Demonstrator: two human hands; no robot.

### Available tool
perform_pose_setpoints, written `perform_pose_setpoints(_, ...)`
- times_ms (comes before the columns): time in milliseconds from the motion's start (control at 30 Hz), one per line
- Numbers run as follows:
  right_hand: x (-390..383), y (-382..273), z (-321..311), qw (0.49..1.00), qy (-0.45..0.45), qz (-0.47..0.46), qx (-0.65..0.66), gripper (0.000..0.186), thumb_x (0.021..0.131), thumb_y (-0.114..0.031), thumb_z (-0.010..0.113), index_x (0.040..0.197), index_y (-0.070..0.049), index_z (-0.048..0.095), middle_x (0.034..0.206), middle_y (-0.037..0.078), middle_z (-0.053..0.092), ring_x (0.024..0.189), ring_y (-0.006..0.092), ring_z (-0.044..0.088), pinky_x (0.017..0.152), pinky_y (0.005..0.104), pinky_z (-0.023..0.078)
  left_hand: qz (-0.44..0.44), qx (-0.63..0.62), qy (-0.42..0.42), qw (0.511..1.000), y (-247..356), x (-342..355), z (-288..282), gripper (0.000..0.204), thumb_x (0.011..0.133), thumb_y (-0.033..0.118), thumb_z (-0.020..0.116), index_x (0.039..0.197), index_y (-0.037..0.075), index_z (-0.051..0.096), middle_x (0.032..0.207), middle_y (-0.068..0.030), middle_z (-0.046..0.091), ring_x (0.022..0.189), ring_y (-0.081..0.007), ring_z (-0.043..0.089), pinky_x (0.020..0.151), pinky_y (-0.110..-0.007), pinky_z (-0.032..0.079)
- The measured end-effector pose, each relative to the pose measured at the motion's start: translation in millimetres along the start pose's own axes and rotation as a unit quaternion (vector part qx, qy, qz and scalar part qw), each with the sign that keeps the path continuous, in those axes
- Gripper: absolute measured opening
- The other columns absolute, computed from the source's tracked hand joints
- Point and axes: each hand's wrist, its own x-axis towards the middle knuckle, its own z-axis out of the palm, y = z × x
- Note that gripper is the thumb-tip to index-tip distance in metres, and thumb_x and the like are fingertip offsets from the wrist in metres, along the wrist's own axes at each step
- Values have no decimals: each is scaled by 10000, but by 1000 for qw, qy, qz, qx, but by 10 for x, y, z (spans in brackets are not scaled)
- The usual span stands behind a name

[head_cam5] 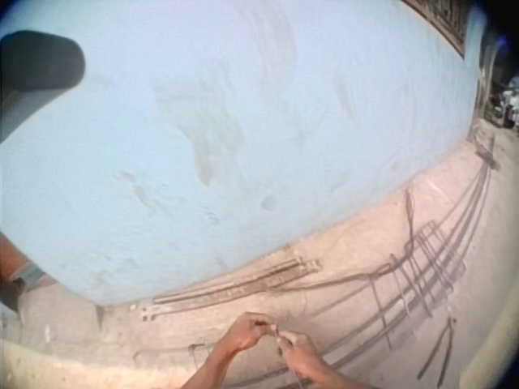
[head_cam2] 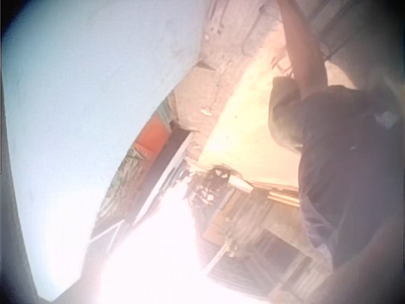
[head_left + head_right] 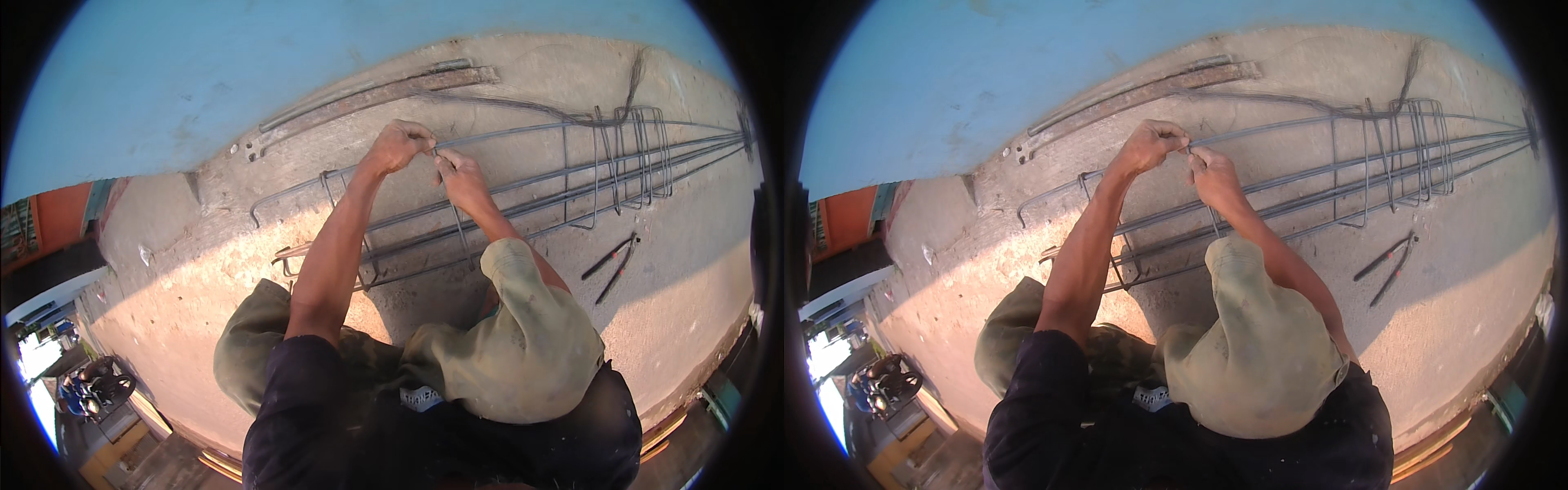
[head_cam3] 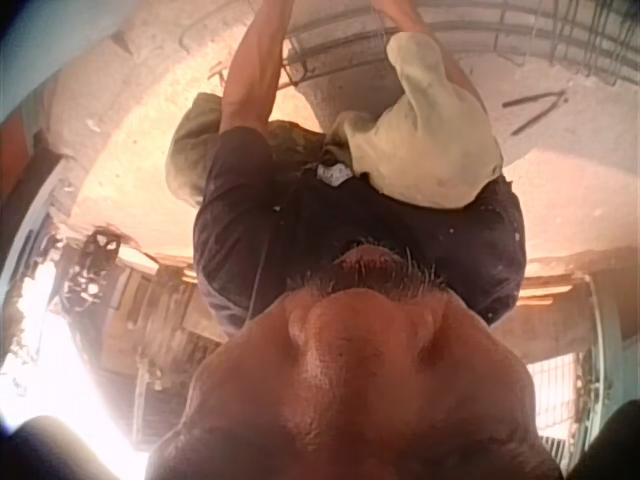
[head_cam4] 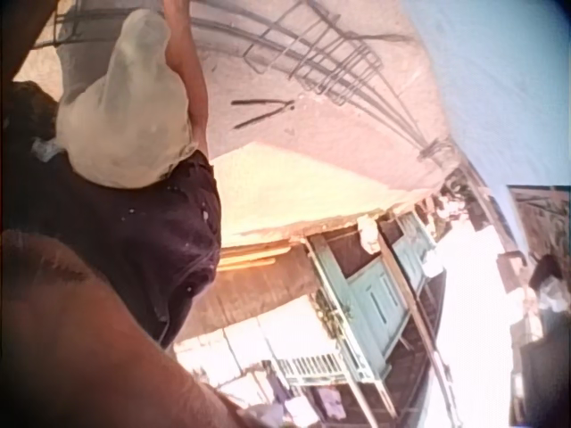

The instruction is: The person sits on a concrete floor and ties a rebar cage using wire and pliers. They wrap wire around the intersections of the steel bars and twist it tight with pliers to secure the structure.

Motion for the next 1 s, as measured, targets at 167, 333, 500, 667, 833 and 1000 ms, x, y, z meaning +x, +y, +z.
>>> perform_pose_setpoints(167,121,220,109,995,59,-70,-42,298,954,-152,501,1179,4,617,902,252,665,860,391,659,768,425,491,-21,-43,-11,999,-79,50,25,170,852,184,705,900,24,734,771,-53,697,618,-119,556,554,-303,440)
perform_pose_setpoints(333,102,212,141,994,66,-82,-33,256,931,-124,524,1134,-21,642,957,288,642,941,452,619,804,459,479,-70,-133,-32,988,66,19,-62,236,856,250,697,914,23,722,741,-61,689,523,-105,496,450,-276,379)
perform_pose_setpoints(500,75,212,133,988,83,-127,-31,250,919,-125,549,1122,-17,648,966,286,647,952,447,622,810,460,479,-98,-69,-77,990,122,43,-137,228,827,223,720,911,19,666,758,-71,684,591,-143,570,506,-282,427)
perform_pose_setpoints(667,107,271,159,991,84,-102,6,302,925,-140,549,1154,39,630,1007,291,653,982,429,637,845,435,488,-95,-109,-177,974,10,129,-260,412,721,164,812,1028,18,580,857,-104,679,762,-192,639,623,-318,478)
perform_pose_setpoints(833,142,311,243,992,76,-100,10,315,953,-164,517,1156,52,623,809,172,632,761,254,603,722,362,479,-96,-6,-207,974,32,190,-296,454,691,139,825,1027,11,548,875,-117,663,765,-205,653,603,-321,480)
perform_pose_setpoints(1000,122,313,60,983,52,-169,42,213,950,-140,490,1000,6,636,694,182,574,623,208,558,630,370,460,26,140,-145,979,131,276,-59,349,691,53,771,933,20,522,776,-94,642,673,-178,625,576,-319,474)
